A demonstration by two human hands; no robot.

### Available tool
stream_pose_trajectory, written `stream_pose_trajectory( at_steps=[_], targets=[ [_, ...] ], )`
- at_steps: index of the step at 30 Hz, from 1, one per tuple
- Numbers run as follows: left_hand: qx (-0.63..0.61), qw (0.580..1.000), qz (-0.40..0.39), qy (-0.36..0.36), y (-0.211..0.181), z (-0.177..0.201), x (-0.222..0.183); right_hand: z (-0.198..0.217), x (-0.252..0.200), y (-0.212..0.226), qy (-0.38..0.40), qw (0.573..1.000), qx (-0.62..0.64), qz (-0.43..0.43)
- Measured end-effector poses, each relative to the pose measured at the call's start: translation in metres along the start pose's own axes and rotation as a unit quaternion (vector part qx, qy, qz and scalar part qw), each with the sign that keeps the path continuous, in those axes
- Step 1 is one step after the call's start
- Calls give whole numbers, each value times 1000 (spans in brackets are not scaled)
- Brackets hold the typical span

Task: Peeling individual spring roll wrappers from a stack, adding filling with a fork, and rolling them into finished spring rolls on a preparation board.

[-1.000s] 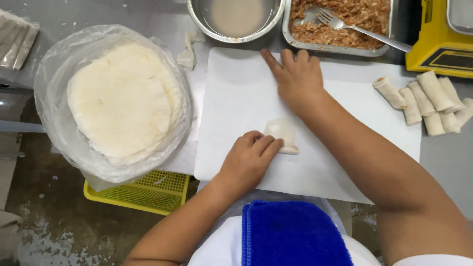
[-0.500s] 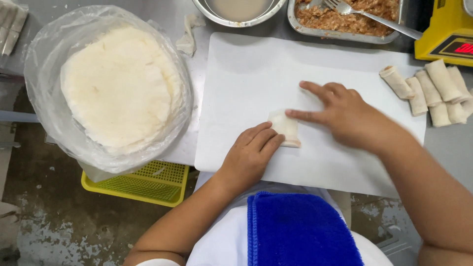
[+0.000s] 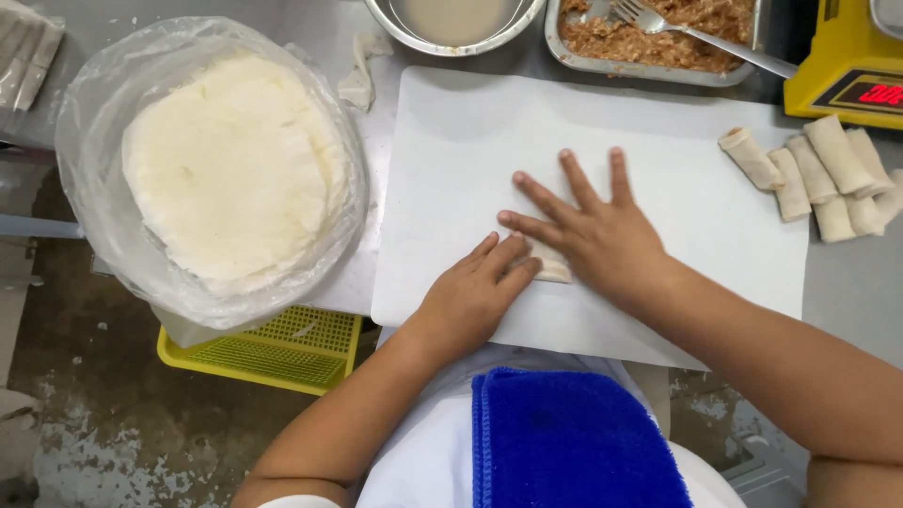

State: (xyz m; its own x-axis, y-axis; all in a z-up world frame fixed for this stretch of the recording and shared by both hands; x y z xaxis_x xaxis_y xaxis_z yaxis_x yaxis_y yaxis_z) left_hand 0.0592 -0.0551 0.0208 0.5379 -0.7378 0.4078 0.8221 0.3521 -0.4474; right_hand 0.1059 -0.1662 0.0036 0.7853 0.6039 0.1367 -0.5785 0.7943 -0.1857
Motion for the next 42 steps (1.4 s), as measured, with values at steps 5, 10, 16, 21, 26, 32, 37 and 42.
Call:
stream_pose_trajectory(
  at_steps=[5,10,16,21,26,32,37,42],
  targets=[
    [33,999,-7,-19,-1,16,6,22,-38,-39,7,994,-41,-101],
    [65,997,17,-27,1,17,6,28,-47,-14,56,994,-26,-89],
    [56,997,55,0,8,13,4,28,-29,-67,305,922,-126,-201],
    [75,996,55,-15,4,21,6,79,99,-83,-135,981,47,-133],
    [121,984,9,-132,-8,44,6,3,184,-120,-45,979,25,-195],
    [98,985,27,-137,-3,40,0,102,124,-103,-138,974,153,-93],
    [102,986,38,-124,0,37,0,71,32,-57,136,948,265,-109],
    [117,986,49,-110,-1,36,2,3,-21,-20,79,994,-50,-56]
  ],
)
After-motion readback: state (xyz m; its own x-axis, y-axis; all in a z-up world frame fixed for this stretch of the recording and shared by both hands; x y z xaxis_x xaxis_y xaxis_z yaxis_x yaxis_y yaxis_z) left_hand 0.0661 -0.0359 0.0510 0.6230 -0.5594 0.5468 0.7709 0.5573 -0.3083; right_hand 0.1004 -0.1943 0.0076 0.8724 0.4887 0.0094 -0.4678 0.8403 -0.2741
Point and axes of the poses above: each hand's wrist, its own x-axis towards the middle knuckle, its own z-axis out of the back of the hand, y = z × x, the point moved 9 cm from there along x, towards the middle knuckle, and after that the axes turned 7 degrees about -z, right-handed, at the moved point
